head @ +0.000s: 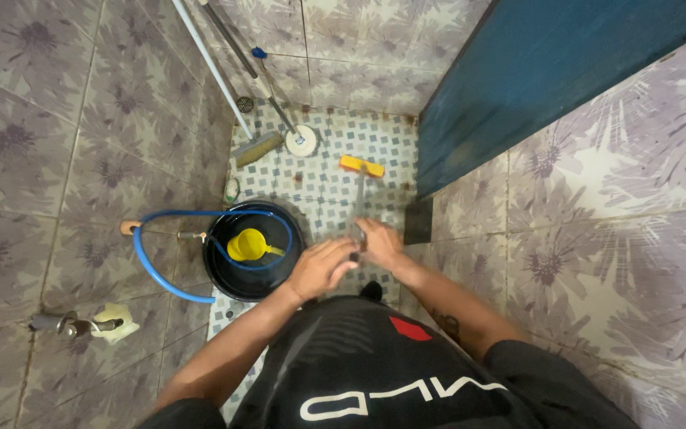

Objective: The person uses a squeegee to scrape water and soap across a tiled bathroom floor towards a drain, then dips the squeegee into a bucket of water and uses a yellow scoop to pour water over the tiles.

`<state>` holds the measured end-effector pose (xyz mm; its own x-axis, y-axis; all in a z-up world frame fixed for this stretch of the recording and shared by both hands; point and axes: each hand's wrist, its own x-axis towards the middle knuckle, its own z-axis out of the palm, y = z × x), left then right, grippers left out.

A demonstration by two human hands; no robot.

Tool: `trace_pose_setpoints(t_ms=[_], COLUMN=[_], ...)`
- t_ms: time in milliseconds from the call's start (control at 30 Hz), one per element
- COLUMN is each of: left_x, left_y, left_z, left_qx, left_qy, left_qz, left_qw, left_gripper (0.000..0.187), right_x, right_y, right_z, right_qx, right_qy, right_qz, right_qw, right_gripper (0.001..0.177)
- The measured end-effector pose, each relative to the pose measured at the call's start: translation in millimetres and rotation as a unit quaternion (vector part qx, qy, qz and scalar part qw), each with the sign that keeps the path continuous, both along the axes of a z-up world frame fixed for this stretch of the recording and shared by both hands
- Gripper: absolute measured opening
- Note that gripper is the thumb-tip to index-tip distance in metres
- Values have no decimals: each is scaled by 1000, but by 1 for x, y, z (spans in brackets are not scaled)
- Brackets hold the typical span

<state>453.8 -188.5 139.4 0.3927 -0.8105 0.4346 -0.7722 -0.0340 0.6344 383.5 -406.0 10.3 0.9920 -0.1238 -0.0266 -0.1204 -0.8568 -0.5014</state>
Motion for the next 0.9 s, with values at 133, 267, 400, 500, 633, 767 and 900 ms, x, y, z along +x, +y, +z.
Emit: trace_pose_setpoints(t_ms=[133,267,400,500,633,767,900], left_x=[-2,1,14,25,31,27,23], left_y=[20,23,7,-2,-18,-25,-17], left_z=[11,5,-11,-21,-43,-51,-38], left_qx=[30,16,9,21,84,118,89], left_qy=[13,12,18,31,-8,-31,0], left_qz=[-33,-8,46,44,2,8,-2], left_qw=[999,1000,999,998,996,992,996], left_gripper=[38,38,33,30,28,26,30], right_x=[-7,0,27,43,60,59,47], right_y=[14,22,13,1,-7,-10,-8], right_z=[-4,2,-1,-1,1,2,2], right_qx=[19,34,51,35,-2,0,-15], right_qy=[-16,-7,-20,6,192,177,190], right_qz=[44,38,0,-13,-57,-70,-55], right_qw=[999,999,999,999,980,982,980], right_gripper=[67,68,57,60,67,67,69])
